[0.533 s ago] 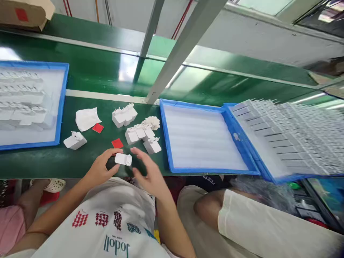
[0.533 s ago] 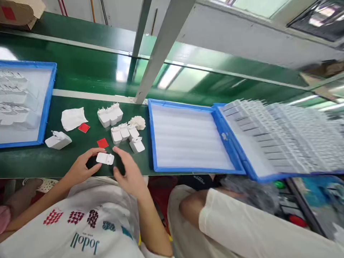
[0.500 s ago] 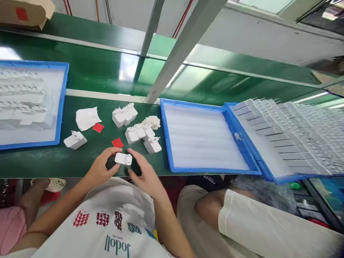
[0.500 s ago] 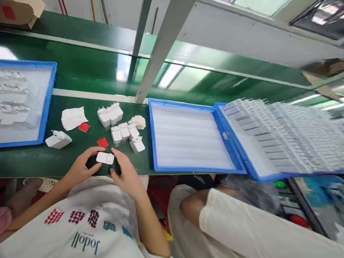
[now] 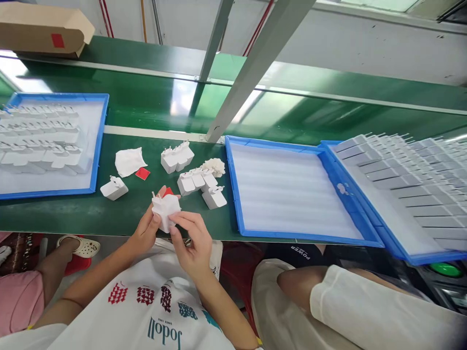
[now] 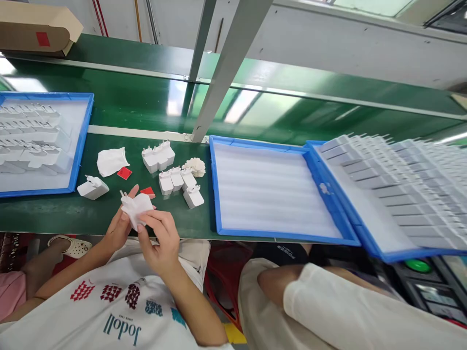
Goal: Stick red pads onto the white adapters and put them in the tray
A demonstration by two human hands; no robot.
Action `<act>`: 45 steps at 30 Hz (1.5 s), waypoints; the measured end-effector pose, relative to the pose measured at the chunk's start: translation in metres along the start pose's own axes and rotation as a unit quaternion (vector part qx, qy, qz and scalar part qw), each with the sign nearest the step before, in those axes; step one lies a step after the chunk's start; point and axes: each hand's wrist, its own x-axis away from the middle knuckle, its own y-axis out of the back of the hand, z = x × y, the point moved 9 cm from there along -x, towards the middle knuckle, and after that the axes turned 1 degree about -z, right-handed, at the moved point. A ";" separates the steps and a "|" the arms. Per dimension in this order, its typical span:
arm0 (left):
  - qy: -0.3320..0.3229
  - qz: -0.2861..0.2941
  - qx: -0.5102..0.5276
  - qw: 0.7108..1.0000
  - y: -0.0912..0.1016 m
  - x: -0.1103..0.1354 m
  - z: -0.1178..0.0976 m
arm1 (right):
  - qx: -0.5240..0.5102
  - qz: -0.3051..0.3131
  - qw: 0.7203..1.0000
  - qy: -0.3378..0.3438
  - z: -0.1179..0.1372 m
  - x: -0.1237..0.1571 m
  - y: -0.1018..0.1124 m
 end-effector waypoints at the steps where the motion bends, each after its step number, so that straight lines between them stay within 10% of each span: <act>1: -0.008 0.017 0.009 1.000 -0.002 -0.001 -0.003 | -0.016 -0.004 1.000 -0.010 0.001 -0.004 0.002; 25: -0.106 0.114 -0.046 0.987 -0.005 -0.002 -0.030 | -0.097 -0.042 0.994 -0.025 -0.012 -0.020 0.006; 30: 0.047 0.087 0.007 0.995 -0.007 -0.004 -0.011 | -0.050 -0.028 0.998 0.032 -0.008 -0.022 0.006; 34: 0.213 0.152 0.175 0.949 -0.031 -0.001 0.001 | -0.130 -0.019 0.991 0.010 -0.017 -0.028 0.007; 39: 0.220 0.143 0.247 0.933 -0.028 -0.012 -0.005 | -0.115 -0.101 0.987 -0.052 -0.039 -0.054 0.050; 45: 0.190 0.101 0.199 0.956 -0.015 -0.017 0.005 | -0.032 0.111 0.993 -0.013 -0.024 -0.075 0.028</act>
